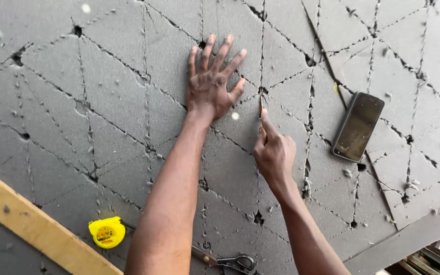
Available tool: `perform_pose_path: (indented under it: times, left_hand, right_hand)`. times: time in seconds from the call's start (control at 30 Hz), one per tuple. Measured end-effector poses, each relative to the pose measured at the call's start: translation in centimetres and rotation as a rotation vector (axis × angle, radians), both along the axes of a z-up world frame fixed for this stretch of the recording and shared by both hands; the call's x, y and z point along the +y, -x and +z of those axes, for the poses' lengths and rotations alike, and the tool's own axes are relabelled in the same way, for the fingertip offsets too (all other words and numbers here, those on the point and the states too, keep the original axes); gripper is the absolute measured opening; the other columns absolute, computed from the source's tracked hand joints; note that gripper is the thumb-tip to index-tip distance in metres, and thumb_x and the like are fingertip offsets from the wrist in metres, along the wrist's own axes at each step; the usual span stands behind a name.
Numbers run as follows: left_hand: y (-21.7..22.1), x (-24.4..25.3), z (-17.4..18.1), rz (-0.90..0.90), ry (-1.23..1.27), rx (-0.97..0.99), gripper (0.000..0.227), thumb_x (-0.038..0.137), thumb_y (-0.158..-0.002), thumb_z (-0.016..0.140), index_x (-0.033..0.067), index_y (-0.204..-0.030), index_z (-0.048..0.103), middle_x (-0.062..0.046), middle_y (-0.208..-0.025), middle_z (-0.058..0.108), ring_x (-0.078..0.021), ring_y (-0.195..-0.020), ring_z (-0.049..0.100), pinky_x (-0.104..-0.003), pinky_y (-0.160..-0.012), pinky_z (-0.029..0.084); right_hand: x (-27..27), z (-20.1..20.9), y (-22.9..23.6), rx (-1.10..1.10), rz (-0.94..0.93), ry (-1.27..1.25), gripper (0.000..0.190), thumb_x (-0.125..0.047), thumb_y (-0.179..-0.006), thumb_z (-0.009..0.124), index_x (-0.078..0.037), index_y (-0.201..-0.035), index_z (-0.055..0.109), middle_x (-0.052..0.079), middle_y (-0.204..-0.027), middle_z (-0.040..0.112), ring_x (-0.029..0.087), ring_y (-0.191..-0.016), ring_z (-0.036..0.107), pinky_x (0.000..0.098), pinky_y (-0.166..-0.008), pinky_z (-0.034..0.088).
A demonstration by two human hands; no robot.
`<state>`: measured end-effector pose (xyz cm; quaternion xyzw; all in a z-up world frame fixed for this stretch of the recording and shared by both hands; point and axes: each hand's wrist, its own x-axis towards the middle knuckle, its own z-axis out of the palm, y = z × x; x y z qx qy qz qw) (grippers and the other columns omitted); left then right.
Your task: The person is using a pencil to trace and mark the diamond-shaped grooves on a large grey foam sheet.
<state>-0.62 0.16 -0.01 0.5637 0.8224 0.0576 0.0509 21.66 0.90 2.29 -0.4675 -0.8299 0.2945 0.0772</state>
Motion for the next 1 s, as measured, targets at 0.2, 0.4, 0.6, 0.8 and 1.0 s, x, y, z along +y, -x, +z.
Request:
perform_pose_path:
  times: [0.2,0.4,0.6,0.8,1.0]
  left_hand:
    - [0.0,-0.1,0.3,-0.007,0.059,-0.003,0.068,0.065,-0.104,0.034,0.0402,-0.166,0.019,0.002,-0.170,-0.002,-0.0302,-0.158,0.002,-0.064,-0.126,0.006]
    - [-0.6,-0.9,-1.8,0.008,0.039,0.127,0.079,0.070,-0.122,0.050,0.0364,-0.171,-0.002,-0.007,-0.166,-0.024,-0.0356,-0.158,-0.011,-0.068,-0.127,0.001]
    - [-8.4,-7.1,-1.3,0.072,-0.170,0.154,0.089,0.073,-0.113,0.039,0.0291,-0.166,-0.017,-0.001,-0.172,-0.026,-0.0240,-0.161,-0.018,-0.064,-0.132,-0.004]
    - [-15.4,-12.2,1.0,0.050,0.098,-0.136,0.065,0.053,-0.107,0.029,0.0267,-0.165,0.017,0.002,-0.174,0.008,-0.0220,-0.159,-0.001,-0.055,-0.126,-0.003]
    - [-16.5,-13.4,-0.6,0.042,0.052,-0.046,0.066,0.056,-0.107,0.029,0.0274,-0.166,0.017,0.006,-0.173,0.008,-0.0225,-0.159,0.003,-0.058,-0.126,0.003]
  right_hand:
    - [-2.9,6.2,-3.5,-0.138,0.010,0.130,0.047,-0.016,-0.101,0.051,-0.010,-0.147,0.054,-0.002,-0.041,0.054,0.009,-0.029,0.031,0.0277,-0.025,0.026]
    - [-3.0,4.5,-3.3,-0.003,-0.016,0.092,0.044,-0.012,-0.101,0.051,-0.006,-0.144,0.057,-0.003,-0.052,0.066,0.007,-0.030,0.033,0.0268,-0.026,0.027]
    - [-4.3,3.9,-3.9,-0.090,0.020,0.018,0.047,-0.008,-0.100,0.049,-0.010,-0.146,0.056,-0.002,-0.043,0.050,0.010,-0.031,0.031,0.0295,-0.027,0.022]
    - [-6.9,5.8,-6.9,0.056,0.015,0.030,0.042,-0.006,-0.100,0.052,-0.004,-0.141,0.062,0.013,-0.060,0.069,0.009,-0.031,0.039,0.0217,-0.038,0.032]
    - [-7.0,2.4,-6.8,0.124,0.036,-0.032,0.038,-0.006,-0.102,0.052,0.000,-0.138,0.063,0.012,-0.060,0.068,0.008,-0.033,0.040,0.0218,-0.037,0.029]
